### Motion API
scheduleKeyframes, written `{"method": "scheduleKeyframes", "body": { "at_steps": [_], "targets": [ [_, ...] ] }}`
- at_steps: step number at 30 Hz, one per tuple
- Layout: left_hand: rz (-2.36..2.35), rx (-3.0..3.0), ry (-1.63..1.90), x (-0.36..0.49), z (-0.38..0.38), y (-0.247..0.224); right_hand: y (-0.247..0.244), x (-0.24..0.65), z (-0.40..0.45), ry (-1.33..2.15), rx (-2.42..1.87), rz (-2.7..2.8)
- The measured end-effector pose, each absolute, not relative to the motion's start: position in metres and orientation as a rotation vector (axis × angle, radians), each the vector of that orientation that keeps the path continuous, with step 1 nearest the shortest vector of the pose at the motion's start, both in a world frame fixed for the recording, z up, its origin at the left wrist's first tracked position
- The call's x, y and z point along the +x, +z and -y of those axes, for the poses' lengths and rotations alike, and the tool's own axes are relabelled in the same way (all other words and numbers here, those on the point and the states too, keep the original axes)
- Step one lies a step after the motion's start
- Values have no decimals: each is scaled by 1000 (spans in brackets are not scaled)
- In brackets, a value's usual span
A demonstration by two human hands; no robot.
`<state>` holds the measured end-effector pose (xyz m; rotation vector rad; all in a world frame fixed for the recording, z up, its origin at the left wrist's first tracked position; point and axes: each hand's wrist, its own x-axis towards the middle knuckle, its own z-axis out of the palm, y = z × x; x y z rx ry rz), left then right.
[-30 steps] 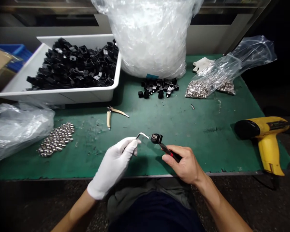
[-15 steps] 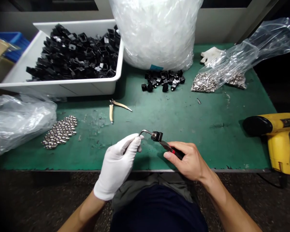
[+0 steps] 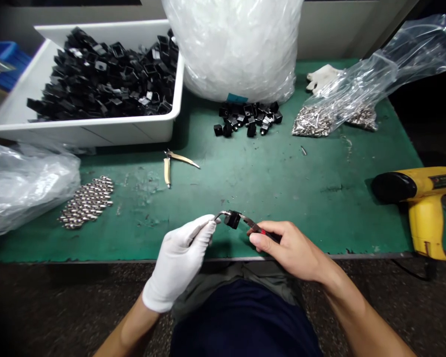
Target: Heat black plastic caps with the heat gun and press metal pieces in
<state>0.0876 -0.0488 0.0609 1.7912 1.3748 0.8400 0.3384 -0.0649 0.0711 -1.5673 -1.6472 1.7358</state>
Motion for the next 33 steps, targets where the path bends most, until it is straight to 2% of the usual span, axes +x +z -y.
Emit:
{"method": "scheduleKeyframes", "body": {
  "at_steps": [6,12,19,28,33],
  "targets": [
    [-1319,1898,910,82,50,58,71,343,65,1965,-1424,1591],
    [-1306,1996,957,76,54,52,70,343,68,2006,-1434,1581],
    [-1386,1754,865,83,58,52,76,344,71,1983,-1427,1587],
    [-1305,1037,718,79,55,43,80,329,73,2431,-1170,1017],
    [-1306,989,678,77,51,43,78,308,73,2608,-968,597]
  ]
}}
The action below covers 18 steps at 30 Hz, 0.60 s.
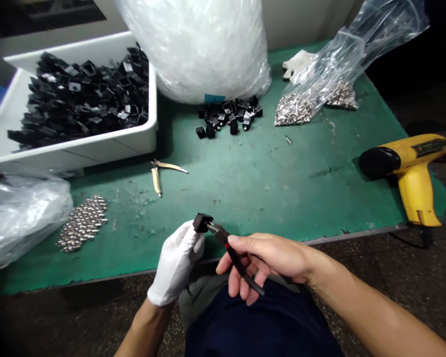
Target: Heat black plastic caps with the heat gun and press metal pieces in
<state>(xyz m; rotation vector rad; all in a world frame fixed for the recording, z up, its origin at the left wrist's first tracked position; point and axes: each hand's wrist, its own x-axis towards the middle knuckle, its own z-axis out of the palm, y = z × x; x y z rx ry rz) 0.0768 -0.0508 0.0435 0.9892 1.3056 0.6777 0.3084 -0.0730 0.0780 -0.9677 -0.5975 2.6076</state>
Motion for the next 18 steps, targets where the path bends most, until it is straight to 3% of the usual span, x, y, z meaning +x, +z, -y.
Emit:
{"method": "scheduleKeyframes", "body": {
  "at_steps": [8,18],
  "targets": [
    [-1359,1264,706,67,48,36,80,308,73,2607,-961,553],
    [-1124,1915,721,43,29,41,74,326,69,2464,-1163,1054]
  ]
}}
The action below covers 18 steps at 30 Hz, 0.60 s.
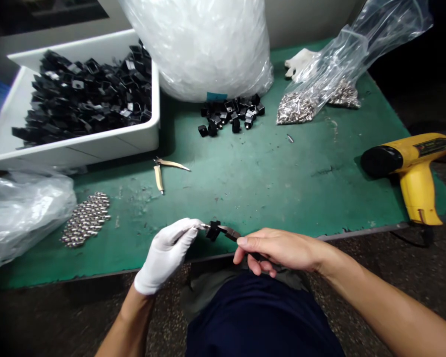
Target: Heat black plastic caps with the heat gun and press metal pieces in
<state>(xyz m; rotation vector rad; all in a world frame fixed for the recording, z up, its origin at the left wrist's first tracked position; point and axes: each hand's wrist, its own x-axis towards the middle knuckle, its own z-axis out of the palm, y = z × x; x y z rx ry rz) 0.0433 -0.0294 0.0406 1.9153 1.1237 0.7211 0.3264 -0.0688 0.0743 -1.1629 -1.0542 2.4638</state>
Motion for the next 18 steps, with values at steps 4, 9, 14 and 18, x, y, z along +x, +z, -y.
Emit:
{"method": "scheduleKeyframes", "body": {
  "at_steps": [4,9,14,18],
  "targets": [
    [-1045,1968,669,45,27,43,64,335,66,2512,-1023,1110],
    [-1015,1931,635,48,26,43,57,337,66,2569,-938,1079],
    [-962,1901,593,50,27,43,57,338,66,2593,-967,1020],
    [-950,1889,557,51,27,44,59,341,64,2570,-1002,1147]
  ]
}}
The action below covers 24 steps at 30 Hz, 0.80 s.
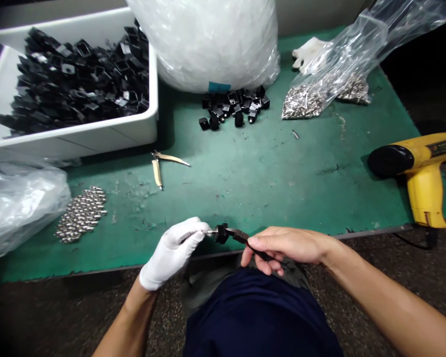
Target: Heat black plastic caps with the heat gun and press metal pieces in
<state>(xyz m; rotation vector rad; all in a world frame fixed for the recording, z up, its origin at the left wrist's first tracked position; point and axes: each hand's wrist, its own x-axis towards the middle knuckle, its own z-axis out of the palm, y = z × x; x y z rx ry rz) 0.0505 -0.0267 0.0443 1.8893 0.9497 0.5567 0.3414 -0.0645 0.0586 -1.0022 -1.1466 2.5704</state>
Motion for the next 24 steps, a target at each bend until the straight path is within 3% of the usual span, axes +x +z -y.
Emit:
{"method": "scheduleKeyframes", "body": {
  "at_steps": [10,18,24],
  "targets": [
    [-905,1886,539,53,25,45,51,344,69,2624,-1020,1005],
    [-1267,1503,756,74,41,33,66,324,64,2455,-1127,861],
    [-1328,1294,804,77,43,30,77,320,59,2275,-1260,1148]
  ]
}}
